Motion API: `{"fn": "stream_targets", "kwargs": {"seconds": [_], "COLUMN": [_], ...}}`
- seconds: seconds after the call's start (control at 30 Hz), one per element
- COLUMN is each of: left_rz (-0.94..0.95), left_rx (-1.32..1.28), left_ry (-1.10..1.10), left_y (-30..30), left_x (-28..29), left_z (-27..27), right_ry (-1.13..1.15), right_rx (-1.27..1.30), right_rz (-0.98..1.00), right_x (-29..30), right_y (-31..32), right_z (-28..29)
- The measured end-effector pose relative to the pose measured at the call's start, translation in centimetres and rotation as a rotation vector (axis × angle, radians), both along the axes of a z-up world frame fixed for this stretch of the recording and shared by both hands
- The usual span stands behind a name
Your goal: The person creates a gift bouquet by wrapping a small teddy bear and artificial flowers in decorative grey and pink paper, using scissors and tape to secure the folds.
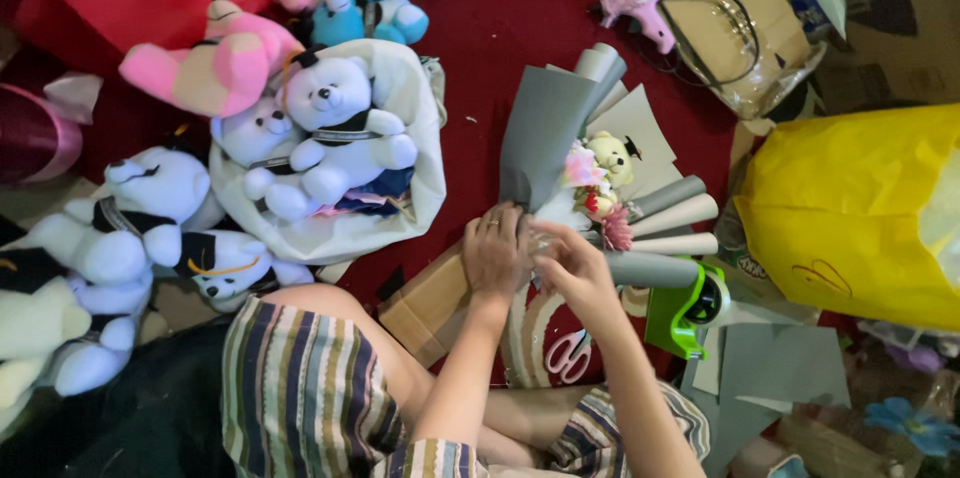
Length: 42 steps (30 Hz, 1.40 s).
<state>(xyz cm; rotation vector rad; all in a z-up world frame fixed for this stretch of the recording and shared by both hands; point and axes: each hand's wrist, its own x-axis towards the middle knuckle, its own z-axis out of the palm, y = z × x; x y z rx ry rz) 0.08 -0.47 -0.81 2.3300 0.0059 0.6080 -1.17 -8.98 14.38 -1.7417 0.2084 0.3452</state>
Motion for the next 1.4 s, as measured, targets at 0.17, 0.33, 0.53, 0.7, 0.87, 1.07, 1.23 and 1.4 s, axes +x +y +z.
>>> {"fn": "stream_targets", "kwargs": {"seconds": [0.17,0.33,0.53,0.7,0.87,1.07,1.23,1.4], "left_rz": [0.017,0.024,-0.076,-0.117,-0.016,0.004,0.020,0.033], "left_rx": [0.015,0.093,-0.142,-0.118,0.048,0.050,0.044,0.043], "left_ry": [0.050,0.106,0.201,0.245,0.135,0.095,0.029,0.045], "left_y": [1.0,0.3,0.5,2.5,2.2,0.7,0.7,-0.3], "left_x": [0.3,-0.3,-0.8,-0.3,0.1,0.0,0.0,-0.2], "left_z": [3.3,1.0,0.5,5.7,5.4,1.8,2.4,0.1], "right_ry": [-0.039,-0.068,-0.250,-0.253,-0.192,-0.099,0.117,0.114], "right_rx": [-0.202,-0.501,-0.843,-0.908,-0.992,-1.050,-1.052,-1.260], "right_rz": [0.068,0.125,0.320,0.397,0.452,0.432,0.258,0.292], "right_x": [2.7,3.9,4.5,5.3,5.5,4.9,3.7,3.7], "right_y": [1.4,-0.3,-1.6,-1.1,-1.2,-2.9,-2.3,-5.2], "right_z": [-3.3,-6.1,-8.8,-8.8,-8.6,-8.9,-7.8,-12.6]}}
